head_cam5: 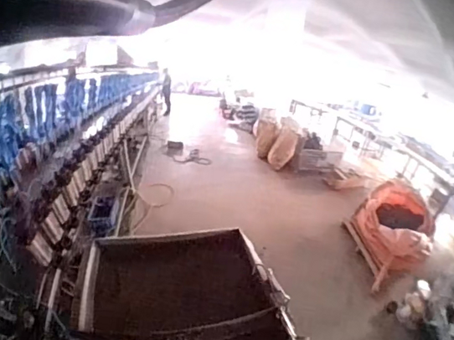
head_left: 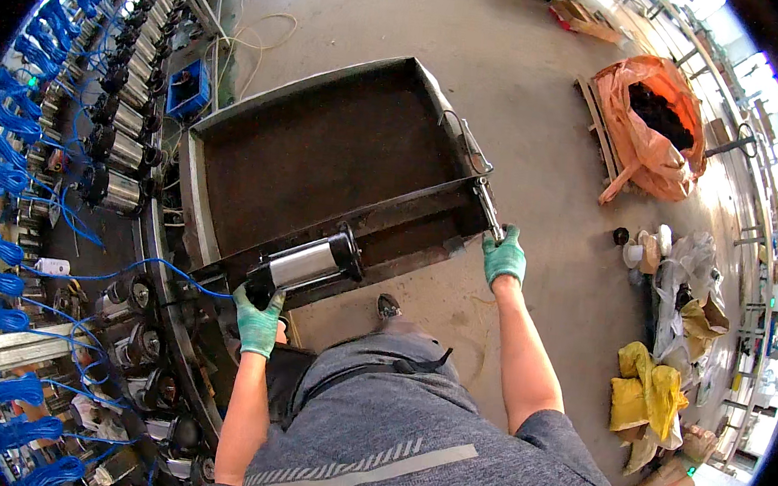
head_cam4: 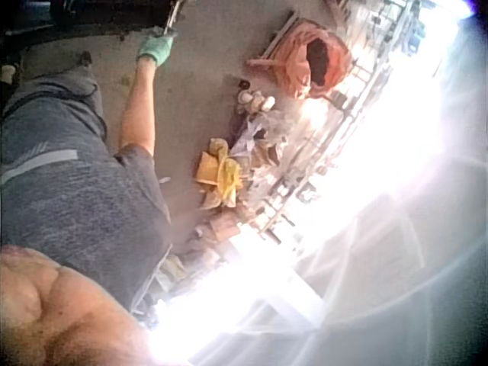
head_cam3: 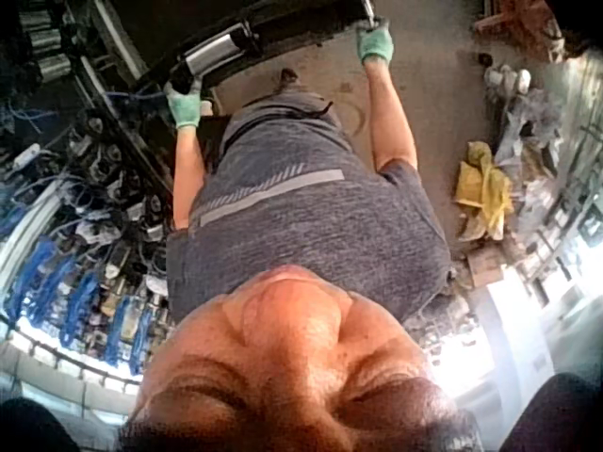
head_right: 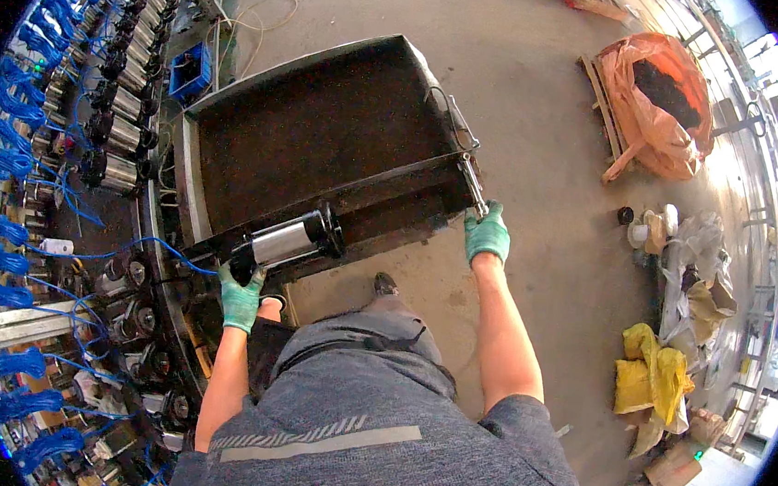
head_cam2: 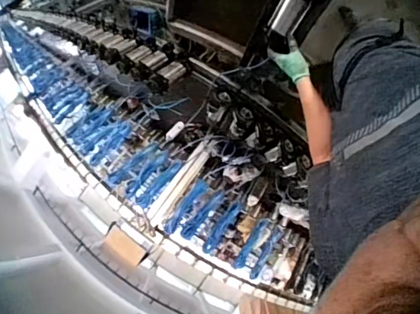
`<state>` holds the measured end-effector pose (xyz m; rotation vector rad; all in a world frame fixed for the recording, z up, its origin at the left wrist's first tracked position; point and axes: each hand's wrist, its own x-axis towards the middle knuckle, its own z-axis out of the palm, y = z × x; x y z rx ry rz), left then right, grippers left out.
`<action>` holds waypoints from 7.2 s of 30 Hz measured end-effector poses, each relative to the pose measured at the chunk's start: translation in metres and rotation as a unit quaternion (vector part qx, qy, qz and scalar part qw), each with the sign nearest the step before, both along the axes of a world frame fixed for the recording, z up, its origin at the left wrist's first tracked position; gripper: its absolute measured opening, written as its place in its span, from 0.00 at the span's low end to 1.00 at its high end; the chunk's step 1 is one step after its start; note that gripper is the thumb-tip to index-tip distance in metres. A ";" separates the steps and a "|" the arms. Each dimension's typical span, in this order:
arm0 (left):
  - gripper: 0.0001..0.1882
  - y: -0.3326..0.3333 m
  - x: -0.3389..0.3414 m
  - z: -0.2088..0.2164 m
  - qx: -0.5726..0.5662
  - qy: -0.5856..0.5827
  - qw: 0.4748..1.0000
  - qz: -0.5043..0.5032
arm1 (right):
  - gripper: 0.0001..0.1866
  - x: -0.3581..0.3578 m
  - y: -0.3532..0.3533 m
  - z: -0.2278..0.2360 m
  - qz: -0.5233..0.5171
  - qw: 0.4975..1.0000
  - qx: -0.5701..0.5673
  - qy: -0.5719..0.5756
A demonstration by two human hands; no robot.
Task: The person repeatedly picks up a cylindrical metal pump from a large metal tray, connects a blue hose to its inlet, and places it back in the tray. The person wears green gloves and performs this repetitive cycle in a workshop environment filled with similar equipment.
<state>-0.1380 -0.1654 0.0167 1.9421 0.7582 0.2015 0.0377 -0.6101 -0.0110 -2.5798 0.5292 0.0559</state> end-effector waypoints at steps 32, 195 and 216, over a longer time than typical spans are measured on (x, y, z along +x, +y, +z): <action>0.41 0.026 0.003 -0.025 -0.014 0.057 0.998 -0.009 | 0.13 -0.014 0.096 -0.006 0.282 0.883 0.367 0.072; 0.38 0.023 0.003 -0.012 0.002 0.032 0.999 -0.022 | 0.15 0.101 0.048 0.028 0.143 0.980 0.134 0.036; 0.35 0.036 0.009 -0.010 0.031 0.071 0.996 -0.054 | 0.12 0.016 0.135 -0.003 0.044 0.823 0.531 0.195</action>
